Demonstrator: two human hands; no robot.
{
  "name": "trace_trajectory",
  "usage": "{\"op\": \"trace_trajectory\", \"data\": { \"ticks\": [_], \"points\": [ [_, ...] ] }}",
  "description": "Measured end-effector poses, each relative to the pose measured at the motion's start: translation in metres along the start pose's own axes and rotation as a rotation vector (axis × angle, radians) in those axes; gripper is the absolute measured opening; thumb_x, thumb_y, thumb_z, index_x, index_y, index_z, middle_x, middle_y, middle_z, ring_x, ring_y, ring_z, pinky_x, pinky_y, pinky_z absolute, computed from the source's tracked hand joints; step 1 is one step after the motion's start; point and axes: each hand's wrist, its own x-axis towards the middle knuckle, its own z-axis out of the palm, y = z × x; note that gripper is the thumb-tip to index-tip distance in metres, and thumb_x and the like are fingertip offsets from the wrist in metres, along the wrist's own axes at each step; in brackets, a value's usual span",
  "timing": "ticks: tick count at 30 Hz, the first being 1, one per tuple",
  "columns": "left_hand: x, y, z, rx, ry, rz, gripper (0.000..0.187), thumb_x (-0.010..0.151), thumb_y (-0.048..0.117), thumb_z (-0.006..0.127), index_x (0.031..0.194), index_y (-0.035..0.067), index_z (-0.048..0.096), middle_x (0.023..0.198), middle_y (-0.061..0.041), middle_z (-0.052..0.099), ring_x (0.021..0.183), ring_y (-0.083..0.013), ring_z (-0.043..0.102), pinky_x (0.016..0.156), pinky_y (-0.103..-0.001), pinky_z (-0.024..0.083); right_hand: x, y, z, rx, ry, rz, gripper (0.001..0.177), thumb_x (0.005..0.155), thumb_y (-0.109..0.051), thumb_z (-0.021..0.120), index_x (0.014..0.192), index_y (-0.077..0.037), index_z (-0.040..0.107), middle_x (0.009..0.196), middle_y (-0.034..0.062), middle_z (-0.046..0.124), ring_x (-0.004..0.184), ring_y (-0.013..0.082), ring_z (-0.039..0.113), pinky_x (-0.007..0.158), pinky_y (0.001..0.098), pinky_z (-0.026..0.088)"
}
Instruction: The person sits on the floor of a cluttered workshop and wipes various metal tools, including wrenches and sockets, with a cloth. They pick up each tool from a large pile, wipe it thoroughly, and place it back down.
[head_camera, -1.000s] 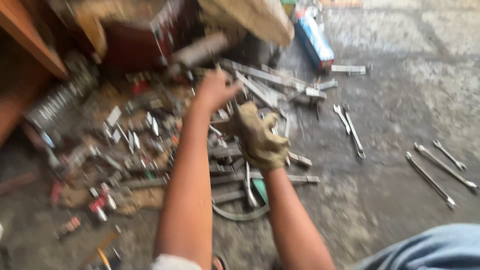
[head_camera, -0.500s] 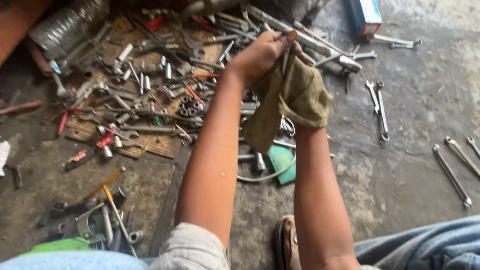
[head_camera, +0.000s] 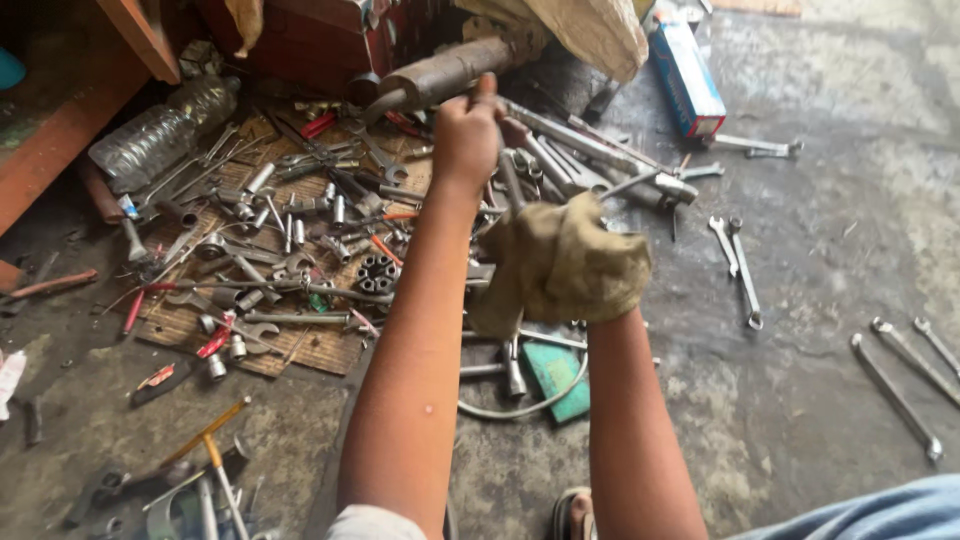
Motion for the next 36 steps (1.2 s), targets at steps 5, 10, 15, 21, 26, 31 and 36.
{"op": "trace_trajectory", "data": {
  "ticks": [5,10,15,21,26,31,36],
  "points": [
    [-0.027,-0.039,0.050,0.218,-0.110,-0.145,0.051,0.104,0.042,0.052,0.075,0.003,0.068,0.069,-0.009,0.071,0.065,-0.0172,0.065,0.066,-0.033,0.052,0.012,0.016,-0.002,0.000,-0.010,0.200,0.034,0.091,-0.027,0.063,0.119,-0.009,0.064,0.100,0.0152,0.071,0.065,0.0235,0.062,0.060,0.0412,0.051],
    [-0.027,-0.084,0.053,-0.044,-0.115,-0.115,0.049,0.107,0.040,0.051,0.079,0.003,0.068,0.073,-0.008,0.071,0.065,-0.0157,0.062,0.063,-0.031,0.049,0.015,0.016,-0.013,0.045,-0.042,0.216,0.033,0.092,-0.028,0.062,0.118,-0.008,0.063,0.100,0.0148,0.070,0.069,0.0246,0.062,0.064,0.0417,0.051],
    [0.036,-0.045,-0.047,-0.460,0.449,-0.083,0.044,0.104,0.040,0.044,0.086,0.006,0.065,0.070,-0.009,0.070,0.054,-0.0180,0.066,0.050,-0.033,0.055,0.005,0.003,-0.032,0.102,-0.118,0.105,0.032,0.092,-0.028,0.060,0.118,-0.008,0.062,0.100,0.0144,0.068,0.074,0.0256,0.062,0.068,0.0421,0.052],
    [0.009,0.033,-0.127,-1.173,0.355,0.047,0.038,0.108,0.039,0.041,0.077,0.017,0.045,0.064,0.003,0.041,0.050,-0.0110,0.033,0.051,-0.030,0.030,0.028,0.003,-0.034,0.167,-0.105,0.259,0.032,0.094,-0.029,0.058,0.116,-0.007,0.061,0.100,0.0139,0.066,0.079,0.0268,0.061,0.073,0.0427,0.052],
    [-0.008,0.049,-0.115,-1.141,0.423,0.045,0.040,0.108,0.039,0.041,0.075,0.017,0.044,0.063,0.004,0.039,0.049,-0.0100,0.032,0.052,-0.029,0.030,0.053,-0.021,-0.037,0.274,-0.182,0.303,0.031,0.095,-0.030,0.056,0.115,-0.007,0.059,0.100,0.0135,0.065,0.083,0.0278,0.061,0.077,0.0431,0.052],
    [-0.019,0.046,-0.095,-1.164,0.563,-0.017,0.041,0.109,0.034,0.035,0.073,0.016,0.041,0.061,0.004,0.038,0.048,-0.0094,0.029,0.049,-0.028,0.028,0.072,-0.038,-0.030,0.227,-0.260,0.360,0.031,0.095,-0.030,0.054,0.115,-0.006,0.058,0.100,0.0131,0.063,0.087,0.0288,0.061,0.081,0.0436,0.053],
    [-0.028,0.023,-0.054,-1.227,0.653,-0.171,0.042,0.109,0.035,0.028,0.073,0.016,0.038,0.060,0.003,0.036,0.048,-0.0093,0.029,0.047,-0.028,0.029,0.087,-0.055,-0.024,0.213,-0.433,0.442,0.031,0.096,-0.031,0.053,0.114,-0.006,0.057,0.100,0.0127,0.062,0.091,0.0298,0.060,0.085,0.0441,0.053]
  ]
}}
